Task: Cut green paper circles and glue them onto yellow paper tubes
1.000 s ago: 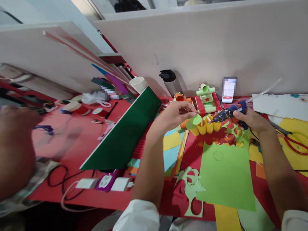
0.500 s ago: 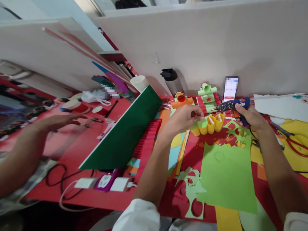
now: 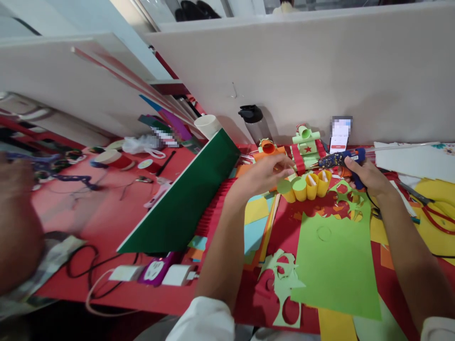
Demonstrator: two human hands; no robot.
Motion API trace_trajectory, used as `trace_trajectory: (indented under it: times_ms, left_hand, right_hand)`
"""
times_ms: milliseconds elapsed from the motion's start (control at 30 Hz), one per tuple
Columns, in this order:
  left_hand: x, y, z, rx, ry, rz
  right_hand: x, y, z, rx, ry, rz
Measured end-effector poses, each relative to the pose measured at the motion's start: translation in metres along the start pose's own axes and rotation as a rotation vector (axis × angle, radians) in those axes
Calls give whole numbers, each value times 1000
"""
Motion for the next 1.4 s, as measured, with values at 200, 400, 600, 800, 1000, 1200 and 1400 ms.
trace_trajectory:
  times_ms: [200, 400, 600, 800, 1000, 1200, 1400]
  left_hand:
    - [-15, -17, 10, 129, -23, 122]
    - [-25, -27, 23, 120, -33, 78]
    - [-24, -23, 24, 180, -66, 90]
    - [-21, -20, 25, 192, -60, 126]
    - [-13, -12, 18, 176, -48, 176]
    - [-9, -10, 15, 120, -46, 164]
    - [-6, -10, 6, 100, -50, 131]
  right_hand:
    - [-7, -7, -6, -46, 50, -54]
    - [-12, -22, -6, -150, 75, 5]
    - [-12, -28, -2, -192, 106, 16]
    - [-13, -26, -6, -202, 109, 21]
    - [-12, -25, -7, -194, 77, 22]
    - [-12, -24, -7, -208, 47, 3]
    - [-11, -26, -7, -219, 38, 4]
Point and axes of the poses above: each hand's wrist, its own x-axis away from the middle knuckle, its own y-axis out of the back of the hand, z = x × y, the point moved 4 cm from there along -x, towards the middle knuckle, and after that the axes turned 15 degrees about z, right-handed, at the moved point
